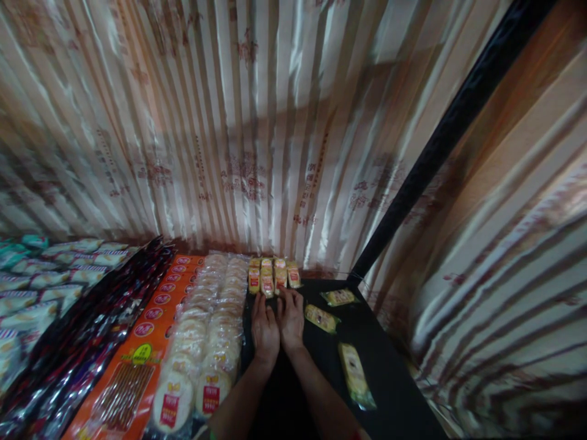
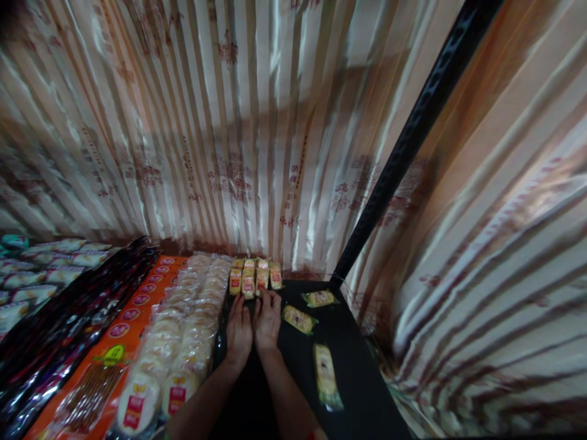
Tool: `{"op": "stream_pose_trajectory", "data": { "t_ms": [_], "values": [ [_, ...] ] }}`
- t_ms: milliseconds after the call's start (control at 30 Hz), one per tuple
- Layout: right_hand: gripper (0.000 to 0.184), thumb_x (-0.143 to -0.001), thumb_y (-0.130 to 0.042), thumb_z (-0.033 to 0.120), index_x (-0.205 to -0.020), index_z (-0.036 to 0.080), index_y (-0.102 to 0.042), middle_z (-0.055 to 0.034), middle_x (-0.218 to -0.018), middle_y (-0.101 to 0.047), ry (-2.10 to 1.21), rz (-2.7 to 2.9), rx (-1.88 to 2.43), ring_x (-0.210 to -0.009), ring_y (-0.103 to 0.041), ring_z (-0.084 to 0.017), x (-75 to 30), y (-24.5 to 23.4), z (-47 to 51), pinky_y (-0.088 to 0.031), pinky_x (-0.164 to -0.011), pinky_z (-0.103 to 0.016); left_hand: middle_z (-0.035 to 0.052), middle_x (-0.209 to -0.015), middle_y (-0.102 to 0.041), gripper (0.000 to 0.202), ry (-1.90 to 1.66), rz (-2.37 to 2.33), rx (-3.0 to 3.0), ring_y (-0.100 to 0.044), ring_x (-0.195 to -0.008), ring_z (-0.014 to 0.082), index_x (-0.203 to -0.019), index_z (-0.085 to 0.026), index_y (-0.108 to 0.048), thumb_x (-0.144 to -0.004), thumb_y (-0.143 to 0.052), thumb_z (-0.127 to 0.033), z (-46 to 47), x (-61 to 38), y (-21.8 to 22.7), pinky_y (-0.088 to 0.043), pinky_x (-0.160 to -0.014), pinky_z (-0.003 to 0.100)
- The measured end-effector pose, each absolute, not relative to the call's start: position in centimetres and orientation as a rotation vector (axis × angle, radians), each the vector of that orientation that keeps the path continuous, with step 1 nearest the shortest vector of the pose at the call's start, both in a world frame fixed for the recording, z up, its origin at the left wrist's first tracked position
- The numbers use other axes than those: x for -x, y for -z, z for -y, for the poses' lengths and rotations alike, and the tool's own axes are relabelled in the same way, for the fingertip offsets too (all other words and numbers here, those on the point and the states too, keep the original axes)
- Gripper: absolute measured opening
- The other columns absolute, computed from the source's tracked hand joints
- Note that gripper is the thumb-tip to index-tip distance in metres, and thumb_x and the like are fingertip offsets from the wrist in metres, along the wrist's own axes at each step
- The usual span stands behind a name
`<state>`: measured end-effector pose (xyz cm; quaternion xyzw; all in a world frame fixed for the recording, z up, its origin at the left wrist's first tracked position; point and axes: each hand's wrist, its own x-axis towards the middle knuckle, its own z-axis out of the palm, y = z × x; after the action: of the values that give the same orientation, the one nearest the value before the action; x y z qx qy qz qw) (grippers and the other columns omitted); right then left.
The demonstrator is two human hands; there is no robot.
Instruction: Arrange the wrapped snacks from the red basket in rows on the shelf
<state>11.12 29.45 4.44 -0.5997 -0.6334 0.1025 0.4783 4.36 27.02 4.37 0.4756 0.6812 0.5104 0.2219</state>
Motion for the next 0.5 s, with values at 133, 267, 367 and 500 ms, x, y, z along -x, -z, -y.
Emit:
{"op": "stream_pose_trajectory", "data": {
  "t_ms": [133,267,367,500],
  "values": [
    [0.035,-0.079,-0.041,0.020,-0.111,0.019,-0.056,-0.0087,-0.098,-0.049,-0.215,1.547,1.535,-0.089,-0.052,-0.019,-11.63,-4.15,-29.90,-0.047,-0.081,-0.033,0.0130,-0.128,-0.049,0.040,-1.423,-1.893,-1.370,-0.043,-0.120,0.0186,-0.113,-0.009,-0.053,-0.082,-0.031,-0.020,-26.82,-4.37,-4.26,-0.031,-0.105,0.037],
    [0.035,-0.079,-0.039,0.017,-0.109,0.020,-0.056,-0.0084,-0.103,-0.048,-0.230,1.579,1.534,-0.089,-0.053,-0.017,-11.64,-4.08,-30.25,-0.048,-0.080,-0.030,0.0128,-0.123,-0.052,0.040,-1.437,-1.919,-1.504,-0.043,-0.118,0.0202,-0.110,-0.008,-0.056,-0.081,-0.031,-0.019,-26.42,-4.54,-4.87,-0.032,-0.103,0.039],
    [0.035,-0.078,-0.038,0.015,-0.107,0.020,-0.058,-0.0078,-0.103,-0.049,-0.224,1.595,1.548,-0.088,-0.054,-0.016,-11.53,-4.04,-30.28,-0.049,-0.078,-0.028,0.0129,-0.118,-0.055,0.040,-1.386,-1.909,-1.555,-0.046,-0.113,0.0200,-0.108,-0.008,-0.057,-0.080,-0.031,-0.018,-26.42,-4.76,-5.05,-0.035,-0.101,0.039],
    [0.037,-0.077,-0.038,0.014,-0.107,0.020,-0.059,-0.0073,-0.100,-0.051,-0.223,1.620,1.554,-0.085,-0.055,-0.016,-11.62,-3.82,-30.25,-0.049,-0.076,-0.027,0.0143,-0.122,-0.053,0.041,-1.284,-1.898,-1.545,-0.045,-0.115,0.0200,-0.112,-0.007,-0.055,-0.080,-0.031,-0.018,-26.95,-4.83,-4.63,-0.034,-0.102,0.038]
  ]
}}
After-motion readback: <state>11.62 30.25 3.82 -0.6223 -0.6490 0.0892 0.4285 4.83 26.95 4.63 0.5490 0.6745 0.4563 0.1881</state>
